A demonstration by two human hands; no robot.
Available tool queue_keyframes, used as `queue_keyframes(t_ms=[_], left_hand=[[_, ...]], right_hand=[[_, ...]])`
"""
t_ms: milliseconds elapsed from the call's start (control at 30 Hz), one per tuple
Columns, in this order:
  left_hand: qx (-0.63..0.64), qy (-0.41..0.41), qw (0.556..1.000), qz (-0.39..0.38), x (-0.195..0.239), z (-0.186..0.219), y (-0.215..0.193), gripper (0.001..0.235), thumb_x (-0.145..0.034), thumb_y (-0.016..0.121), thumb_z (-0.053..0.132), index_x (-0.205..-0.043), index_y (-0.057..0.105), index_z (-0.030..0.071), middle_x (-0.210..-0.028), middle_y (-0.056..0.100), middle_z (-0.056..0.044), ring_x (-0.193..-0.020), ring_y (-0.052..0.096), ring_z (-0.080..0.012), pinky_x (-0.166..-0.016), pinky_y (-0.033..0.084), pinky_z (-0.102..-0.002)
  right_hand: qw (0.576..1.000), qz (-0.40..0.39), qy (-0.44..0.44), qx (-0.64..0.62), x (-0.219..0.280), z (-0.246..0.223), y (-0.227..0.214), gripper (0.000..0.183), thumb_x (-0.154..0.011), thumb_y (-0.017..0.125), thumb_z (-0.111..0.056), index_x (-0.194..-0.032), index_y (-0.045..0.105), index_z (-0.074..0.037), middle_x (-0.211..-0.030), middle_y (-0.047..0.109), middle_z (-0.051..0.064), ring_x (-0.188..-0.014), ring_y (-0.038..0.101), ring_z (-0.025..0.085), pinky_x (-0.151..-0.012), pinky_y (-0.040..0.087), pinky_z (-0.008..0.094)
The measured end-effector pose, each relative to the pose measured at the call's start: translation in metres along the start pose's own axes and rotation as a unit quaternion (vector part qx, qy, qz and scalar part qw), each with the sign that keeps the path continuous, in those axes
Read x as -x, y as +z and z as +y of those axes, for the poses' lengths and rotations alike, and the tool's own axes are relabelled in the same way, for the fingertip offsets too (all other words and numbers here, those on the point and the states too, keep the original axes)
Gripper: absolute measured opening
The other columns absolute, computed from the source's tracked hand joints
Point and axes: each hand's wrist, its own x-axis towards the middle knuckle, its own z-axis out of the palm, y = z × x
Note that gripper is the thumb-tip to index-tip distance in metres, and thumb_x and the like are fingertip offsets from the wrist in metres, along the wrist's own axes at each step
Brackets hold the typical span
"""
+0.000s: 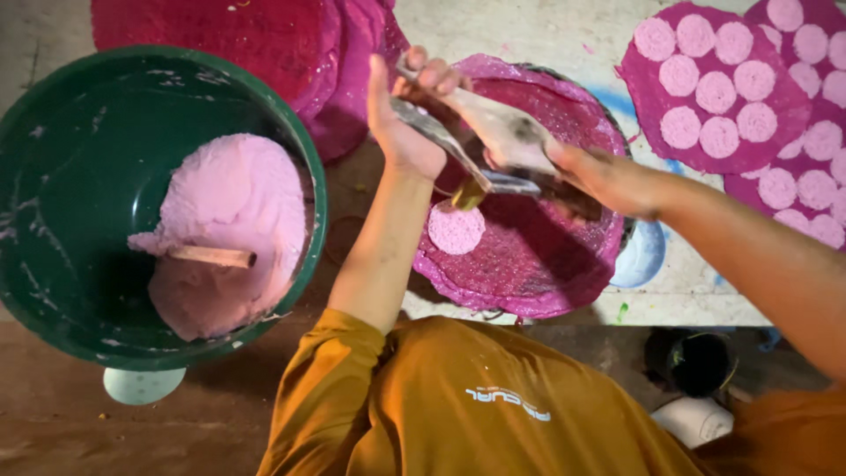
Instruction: The person prepares pink wafers by scooping pink paste from a bucket, spreading it onto a pink circular base, and placing smaller circles on top using a wooden tool and a ring mold.
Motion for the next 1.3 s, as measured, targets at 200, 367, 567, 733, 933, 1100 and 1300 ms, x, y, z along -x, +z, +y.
queue_keyframes(t_ms=[200, 367, 567, 733, 933, 1100, 1300], left_hand=[[0.028, 0.041, 0.998, -0.029, -0.011, 0.031, -0.024, 0.045, -0.099, 0.052, 0.061, -0.089, 0.05, 0.018, -0.076, 0.047, 0.005, -0.075, 0.051, -0.0123, -0.085, 0.046, -0.034], [0.013, 0.065, 0.998, 0.017, -0.001, 0.025, -0.039, 0.042, -0.099, 0.05, 0.058, -0.086, 0.049, 0.019, -0.073, 0.046, 0.006, -0.071, 0.048, -0.0119, -0.08, 0.046, -0.036], [0.005, 0.077, 0.995, 0.064, -0.018, -0.001, -0.05, 0.035, -0.097, 0.046, 0.049, -0.081, 0.045, 0.019, -0.068, 0.043, 0.005, -0.066, 0.044, -0.0132, -0.076, 0.042, -0.035], [-0.034, 0.077, 0.995, 0.05, -0.036, 0.012, -0.046, 0.036, -0.097, 0.045, 0.05, -0.078, 0.042, 0.019, -0.063, 0.037, 0.006, -0.061, 0.039, -0.0131, -0.069, 0.041, -0.036], [-0.062, 0.079, 0.992, 0.081, -0.031, 0.038, -0.037, 0.041, -0.093, 0.044, 0.054, -0.075, 0.042, 0.018, -0.058, 0.035, 0.005, -0.054, 0.036, -0.0139, -0.065, 0.039, -0.036], [-0.02, 0.069, 0.98, 0.188, -0.018, 0.02, -0.041, 0.043, -0.093, 0.04, 0.055, -0.071, 0.04, 0.018, -0.055, 0.035, 0.005, -0.051, 0.035, -0.0137, -0.06, 0.036, -0.035], [-0.024, 0.09, 0.966, 0.24, -0.04, -0.01, -0.039, 0.044, -0.094, 0.036, 0.054, -0.068, 0.038, 0.019, -0.053, 0.034, 0.004, -0.049, 0.032, -0.0141, -0.058, 0.034, -0.036]], right_hand=[[0.987, 0.11, -0.046, 0.104, -0.019, -0.043, 0.02, 0.079, -0.097, 0.034, -0.07, -0.087, 0.068, 0.001, -0.067, 0.063, 0.011, -0.061, 0.064, 0.023, -0.061, 0.054, 0.038], [0.988, 0.101, -0.002, 0.115, -0.021, -0.041, 0.021, 0.075, -0.098, 0.037, -0.066, -0.092, 0.07, 0.001, -0.068, 0.067, 0.014, -0.062, 0.065, 0.027, -0.061, 0.052, 0.044], [0.956, 0.179, -0.008, 0.233, -0.011, -0.039, 0.008, 0.072, -0.103, 0.044, -0.061, -0.091, 0.074, 0.003, -0.069, 0.067, 0.023, -0.067, 0.068, 0.039, -0.069, 0.052, 0.051], [0.937, 0.238, -0.123, 0.223, -0.02, -0.041, 0.016, 0.057, -0.102, 0.046, -0.056, -0.115, 0.073, -0.008, -0.074, 0.067, 0.024, -0.073, 0.065, 0.044, -0.069, 0.049, 0.053], [0.947, 0.221, -0.192, 0.132, -0.043, -0.034, 0.036, 0.056, -0.103, 0.045, -0.052, -0.115, 0.072, -0.005, -0.075, 0.068, 0.022, -0.069, 0.068, 0.038, -0.068, 0.051, 0.05], [0.968, 0.183, -0.082, 0.152, -0.038, -0.023, 0.032, 0.068, -0.105, 0.043, -0.056, -0.093, 0.073, 0.004, -0.07, 0.068, 0.024, -0.067, 0.068, 0.036, -0.07, 0.052, 0.049], [0.944, 0.24, -0.07, 0.217, -0.03, -0.02, 0.011, 0.069, -0.103, 0.044, -0.059, -0.096, 0.075, 0.002, -0.079, 0.07, 0.026, -0.077, 0.069, 0.042, -0.074, 0.051, 0.05]])
